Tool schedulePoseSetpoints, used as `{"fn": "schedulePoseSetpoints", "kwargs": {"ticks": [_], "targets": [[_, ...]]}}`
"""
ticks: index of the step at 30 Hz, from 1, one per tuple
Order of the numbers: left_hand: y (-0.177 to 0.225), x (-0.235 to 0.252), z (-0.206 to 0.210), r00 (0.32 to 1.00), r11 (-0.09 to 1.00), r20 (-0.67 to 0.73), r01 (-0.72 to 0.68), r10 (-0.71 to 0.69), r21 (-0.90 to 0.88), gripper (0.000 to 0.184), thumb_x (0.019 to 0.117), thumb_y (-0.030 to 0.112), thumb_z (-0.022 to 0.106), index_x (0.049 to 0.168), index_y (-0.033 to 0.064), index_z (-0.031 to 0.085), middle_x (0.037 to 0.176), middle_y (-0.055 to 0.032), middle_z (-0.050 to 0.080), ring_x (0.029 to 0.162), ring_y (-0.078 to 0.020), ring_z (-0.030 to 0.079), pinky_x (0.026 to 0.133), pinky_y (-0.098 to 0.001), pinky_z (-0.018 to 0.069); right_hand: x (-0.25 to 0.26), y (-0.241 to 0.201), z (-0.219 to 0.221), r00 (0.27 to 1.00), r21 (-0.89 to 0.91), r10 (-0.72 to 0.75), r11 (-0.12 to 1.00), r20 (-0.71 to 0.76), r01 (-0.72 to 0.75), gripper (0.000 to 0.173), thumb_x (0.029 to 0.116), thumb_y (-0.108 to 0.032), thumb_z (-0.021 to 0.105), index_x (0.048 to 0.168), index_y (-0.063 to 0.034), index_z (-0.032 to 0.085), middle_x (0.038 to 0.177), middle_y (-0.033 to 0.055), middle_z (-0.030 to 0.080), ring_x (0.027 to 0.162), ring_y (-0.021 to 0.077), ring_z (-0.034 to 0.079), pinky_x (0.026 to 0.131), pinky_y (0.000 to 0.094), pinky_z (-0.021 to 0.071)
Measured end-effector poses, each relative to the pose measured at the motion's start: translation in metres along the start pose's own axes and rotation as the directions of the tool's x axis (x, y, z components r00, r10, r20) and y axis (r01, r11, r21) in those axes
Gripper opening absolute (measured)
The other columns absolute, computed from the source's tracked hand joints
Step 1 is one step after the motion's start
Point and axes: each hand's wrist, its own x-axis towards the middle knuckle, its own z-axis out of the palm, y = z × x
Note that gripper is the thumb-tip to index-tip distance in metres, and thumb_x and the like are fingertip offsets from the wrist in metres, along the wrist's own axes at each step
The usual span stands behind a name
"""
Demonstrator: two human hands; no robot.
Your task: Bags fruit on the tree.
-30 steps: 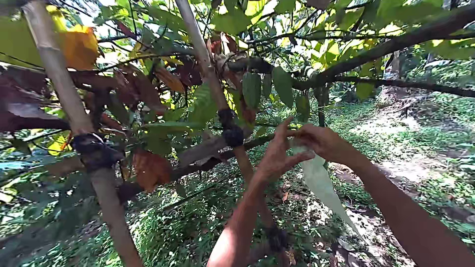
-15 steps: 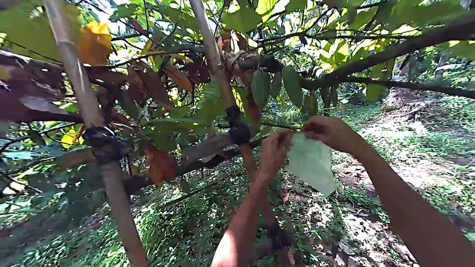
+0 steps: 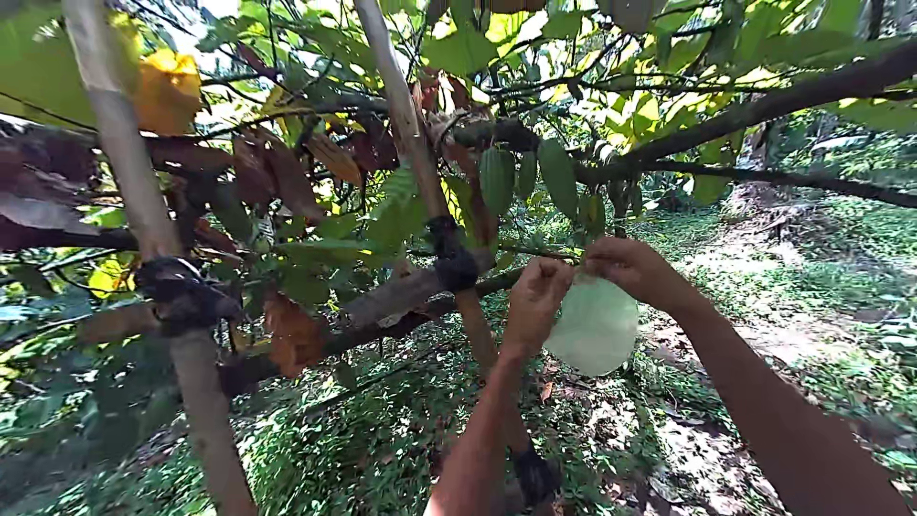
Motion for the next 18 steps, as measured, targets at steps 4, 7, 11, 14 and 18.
{"fn": "schedulePoseSetpoints", "kwargs": {"ticks": [4,7,11,14,18], "targets": [[-0.009,0.003,-0.009,1.000,1.000,-0.006,0.002,-0.002,0.017,0.013,0.1019,0.012,0.054,0.108,0.0021,0.060,0.088,0.0020,0.065,0.080,-0.0039,0.063,0.079,-0.0270,0.0559,0.001,0.007,0.006,0.993,0.358,0.007,0.933,-0.114,0.035,0.018,0.1000,-0.011,0.055,0.112,-0.0074,0.068,0.111,0.0013,0.069,0.098,0.0083,0.066,0.088,0.0292,0.0580],[-0.012,0.006,-0.019,0.989,0.970,0.136,-0.087,0.057,0.225,0.018,0.1000,0.012,0.059,0.106,-0.0040,0.065,0.095,-0.0047,0.067,0.089,-0.0066,0.064,0.085,-0.0297,0.0552,-0.004,0.009,0.007,0.994,0.564,0.034,0.826,-0.103,0.030,0.011,0.0993,-0.025,0.060,0.102,-0.0199,0.070,0.098,-0.0083,0.069,0.089,0.0033,0.065,0.077,0.0245,0.0561],[-0.003,0.011,-0.033,0.989,0.962,0.128,-0.107,0.076,0.251,0.018,0.0999,0.008,0.057,0.108,-0.0053,0.064,0.100,-0.0070,0.069,0.088,-0.0088,0.067,0.084,-0.0311,0.0571,-0.019,0.022,-0.004,0.992,0.453,0.062,0.885,0.112,-0.106,0.014,0.0994,-0.027,0.059,0.099,-0.0157,0.067,0.084,-0.0112,0.064,0.071,-0.0040,0.057,0.065,0.0168,0.0491],[0.002,0.016,-0.048,0.976,0.975,0.207,-0.113,0.073,0.190,0.016,0.0985,0.008,0.056,0.108,-0.0021,0.065,0.106,-0.0044,0.069,0.097,-0.0084,0.066,0.089,-0.0318,0.0560,-0.027,0.031,-0.024,0.965,0.259,0.035,0.960,0.259,-0.104,0.026,0.1003,-0.029,0.058,0.098,-0.0054,0.070,0.084,-0.0036,0.065,0.071,-0.0002,0.058,0.067,0.0206,0.0510],[0.021,0.021,-0.045,0.898,0.891,0.435,-0.251,0.069,0.378,0.020,0.1027,0.011,0.056,0.105,-0.0054,0.067,0.101,-0.0083,0.071,0.096,-0.0115,0.067,0.092,-0.0336,0.0547,-0.018,0.042,-0.042,0.944,-0.088,-0.101,0.987,0.315,0.135,0.016,0.0981,-0.017,0.064,0.101,-0.0068,0.076,0.096,0.0048,0.073,0.095,0.0176,0.069,0.092,0.0492,0.0530]]}}
